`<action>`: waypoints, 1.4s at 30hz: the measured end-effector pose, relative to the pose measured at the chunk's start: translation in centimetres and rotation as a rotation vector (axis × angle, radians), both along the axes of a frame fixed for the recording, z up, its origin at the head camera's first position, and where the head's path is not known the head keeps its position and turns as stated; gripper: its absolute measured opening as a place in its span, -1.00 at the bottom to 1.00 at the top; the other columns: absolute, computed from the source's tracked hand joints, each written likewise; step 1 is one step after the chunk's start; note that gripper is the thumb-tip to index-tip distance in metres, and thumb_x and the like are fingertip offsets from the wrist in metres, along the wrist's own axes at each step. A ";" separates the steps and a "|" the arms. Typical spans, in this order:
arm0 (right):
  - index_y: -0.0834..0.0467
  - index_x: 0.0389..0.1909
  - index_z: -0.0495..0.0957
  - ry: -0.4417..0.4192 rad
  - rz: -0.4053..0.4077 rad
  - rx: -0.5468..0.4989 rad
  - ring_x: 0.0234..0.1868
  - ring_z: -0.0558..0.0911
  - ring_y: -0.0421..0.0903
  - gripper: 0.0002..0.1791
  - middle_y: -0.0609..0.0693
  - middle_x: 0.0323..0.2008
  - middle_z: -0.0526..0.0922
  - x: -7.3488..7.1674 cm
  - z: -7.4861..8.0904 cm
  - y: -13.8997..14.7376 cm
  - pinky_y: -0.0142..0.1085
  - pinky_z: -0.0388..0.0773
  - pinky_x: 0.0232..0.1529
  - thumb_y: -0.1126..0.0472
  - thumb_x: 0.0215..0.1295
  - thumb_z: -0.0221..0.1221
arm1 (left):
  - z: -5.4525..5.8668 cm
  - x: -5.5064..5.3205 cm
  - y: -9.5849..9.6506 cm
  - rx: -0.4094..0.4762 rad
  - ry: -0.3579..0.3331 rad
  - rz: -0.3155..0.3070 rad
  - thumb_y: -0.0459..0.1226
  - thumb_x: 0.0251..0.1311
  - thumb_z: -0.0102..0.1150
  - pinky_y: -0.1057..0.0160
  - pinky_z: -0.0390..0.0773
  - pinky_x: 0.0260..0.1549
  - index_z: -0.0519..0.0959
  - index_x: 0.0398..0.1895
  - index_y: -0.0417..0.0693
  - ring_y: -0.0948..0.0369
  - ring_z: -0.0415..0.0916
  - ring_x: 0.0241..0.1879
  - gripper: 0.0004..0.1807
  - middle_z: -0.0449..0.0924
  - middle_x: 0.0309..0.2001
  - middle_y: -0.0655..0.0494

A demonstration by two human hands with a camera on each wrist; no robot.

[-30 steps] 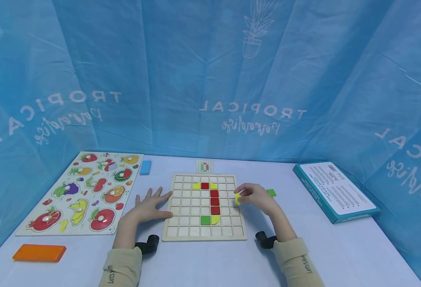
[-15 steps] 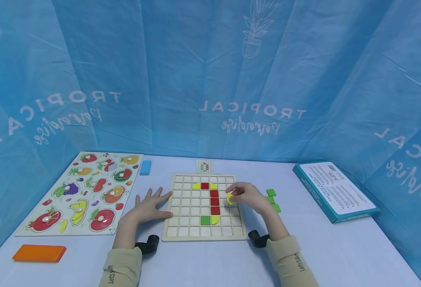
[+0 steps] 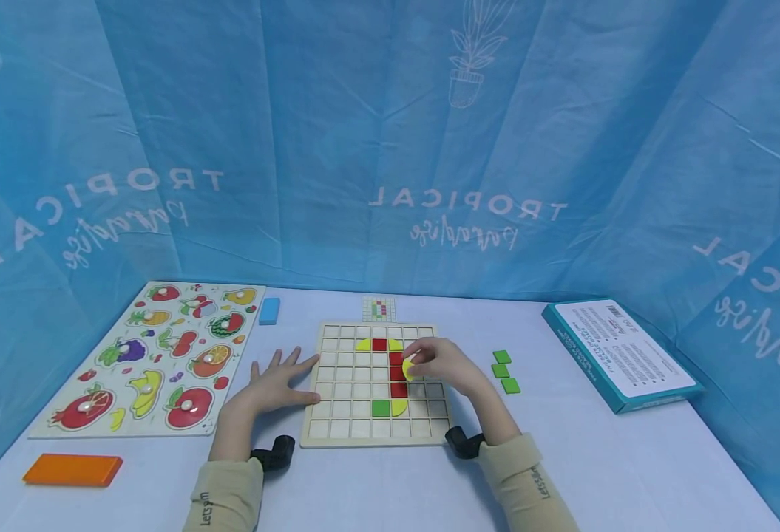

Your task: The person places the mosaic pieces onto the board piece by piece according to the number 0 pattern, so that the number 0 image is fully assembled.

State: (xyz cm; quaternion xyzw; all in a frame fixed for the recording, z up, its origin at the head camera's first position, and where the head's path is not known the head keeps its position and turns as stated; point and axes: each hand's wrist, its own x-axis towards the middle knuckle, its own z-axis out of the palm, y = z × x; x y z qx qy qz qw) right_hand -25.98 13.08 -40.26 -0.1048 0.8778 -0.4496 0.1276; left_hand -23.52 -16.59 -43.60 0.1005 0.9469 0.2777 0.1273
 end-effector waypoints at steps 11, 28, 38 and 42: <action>0.17 -0.25 0.61 -0.018 0.058 -0.035 -0.37 0.51 -0.11 -0.79 -0.02 -0.43 0.58 0.2 0.2 -1.7 -0.24 0.52 -0.30 0.33 0.03 0.30 | 0.1 -0.1 0.1 0.004 -0.009 0.002 0.12 -0.07 0.28 -0.43 -0.48 0.13 0.18 0.38 -0.06 -0.35 -0.42 0.35 -0.06 -0.11 0.39 -0.33; 0.07 -0.50 0.62 -0.007 0.171 0.123 -0.54 0.48 -0.17 -0.92 -0.08 -0.61 0.57 1.2 -0.1 -5.5 -0.36 0.42 -0.48 0.27 -0.01 0.35 | -0.1 -0.2 0.0 0.008 -0.008 0.002 0.10 -0.06 0.27 -0.41 -0.50 0.15 0.20 0.37 -0.05 -0.34 -0.41 0.35 -0.08 -0.11 0.40 -0.32; 0.07 -0.60 0.62 0.003 0.211 0.263 -0.55 0.46 -0.19 -0.88 -0.11 -0.62 0.57 1.7 -0.5 -7.1 -0.37 0.41 -0.48 0.31 -0.03 0.36 | -0.1 -0.1 0.0 0.006 -0.009 0.004 0.12 -0.07 0.28 -0.42 -0.49 0.14 0.20 0.37 -0.06 -0.35 -0.41 0.35 -0.07 -0.11 0.40 -0.33; 0.10 -0.58 0.63 0.005 0.214 0.296 -0.51 0.46 -0.19 -0.91 -0.13 -0.61 0.57 1.9 -0.5 -7.4 -0.37 0.42 -0.43 0.31 0.00 0.34 | -0.1 -0.1 0.0 0.009 -0.008 0.003 0.12 -0.07 0.28 -0.42 -0.48 0.14 0.20 0.37 -0.06 -0.35 -0.41 0.35 -0.07 -0.10 0.39 -0.33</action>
